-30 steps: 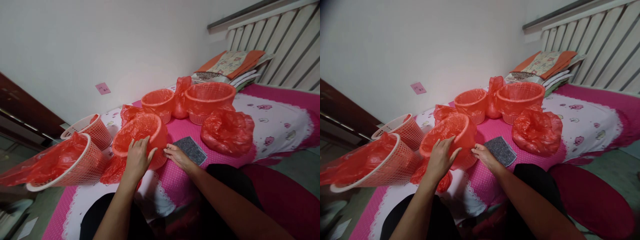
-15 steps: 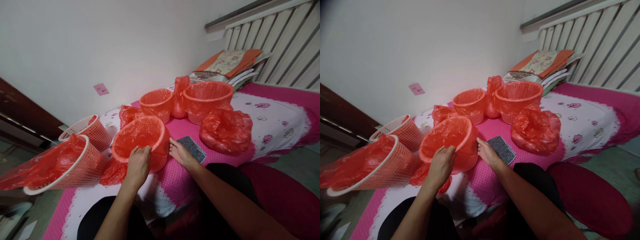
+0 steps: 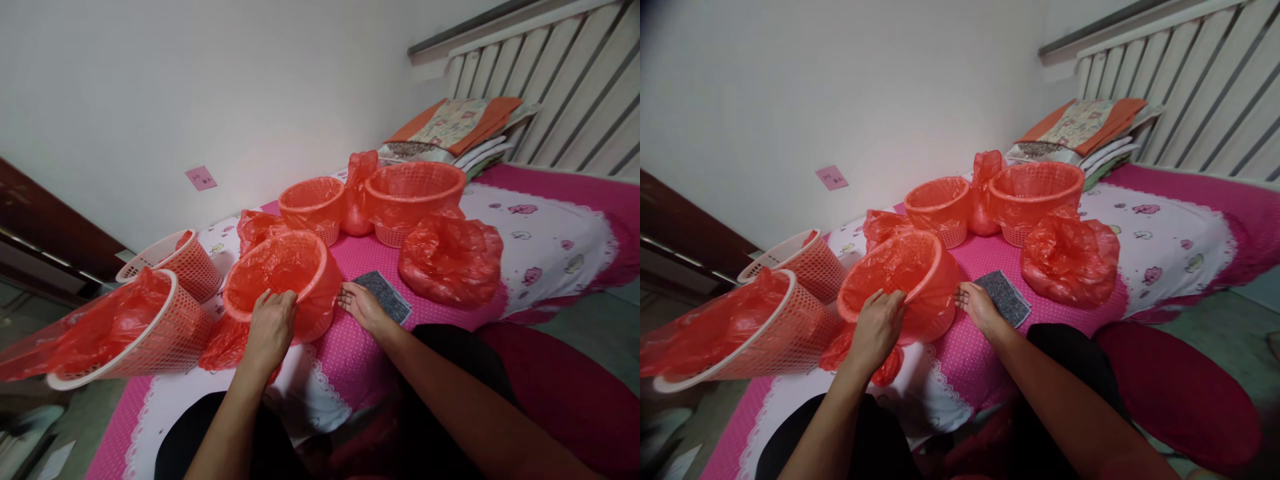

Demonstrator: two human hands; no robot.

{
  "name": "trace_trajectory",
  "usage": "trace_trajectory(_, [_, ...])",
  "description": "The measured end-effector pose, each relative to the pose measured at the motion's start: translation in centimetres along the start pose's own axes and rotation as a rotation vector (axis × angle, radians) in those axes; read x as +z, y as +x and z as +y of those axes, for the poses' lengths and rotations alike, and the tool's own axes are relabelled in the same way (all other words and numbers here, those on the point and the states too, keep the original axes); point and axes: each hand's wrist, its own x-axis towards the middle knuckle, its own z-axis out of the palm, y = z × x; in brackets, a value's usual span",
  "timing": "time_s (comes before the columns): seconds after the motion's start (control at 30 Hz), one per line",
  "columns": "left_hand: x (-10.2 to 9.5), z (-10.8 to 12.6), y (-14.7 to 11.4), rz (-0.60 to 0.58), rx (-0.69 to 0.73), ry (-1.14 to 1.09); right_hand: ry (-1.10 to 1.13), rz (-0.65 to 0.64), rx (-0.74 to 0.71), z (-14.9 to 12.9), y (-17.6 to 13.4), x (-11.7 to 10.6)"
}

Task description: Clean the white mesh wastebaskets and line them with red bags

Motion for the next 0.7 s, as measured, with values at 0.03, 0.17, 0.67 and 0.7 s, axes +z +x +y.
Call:
trace_trajectory(0.03, [0.0, 0.0, 0.0, 0.001, -0.001, 0.005, 0.020, 0.003, 0.023, 0.0, -0.1, 0.2])
trace_trajectory(0.17, [0.1, -0.2, 0.2, -0.015, -0.004, 0.016, 0.041, -0.108, 0.072, 0.5, -1.2, 1.2])
trace_trajectory(0.67, [-0.4, -1.6, 0.5, 0.009, -0.042, -0.015, 0.030, -0.213, 0.117, 2.2, -2.1, 1.8])
trace_trajectory(0.7, [-0.3, -1.5, 0.5, 0.007, -0.037, -0.013, 0.013, -0.245, 0.109, 2.5, -2.3, 2.0])
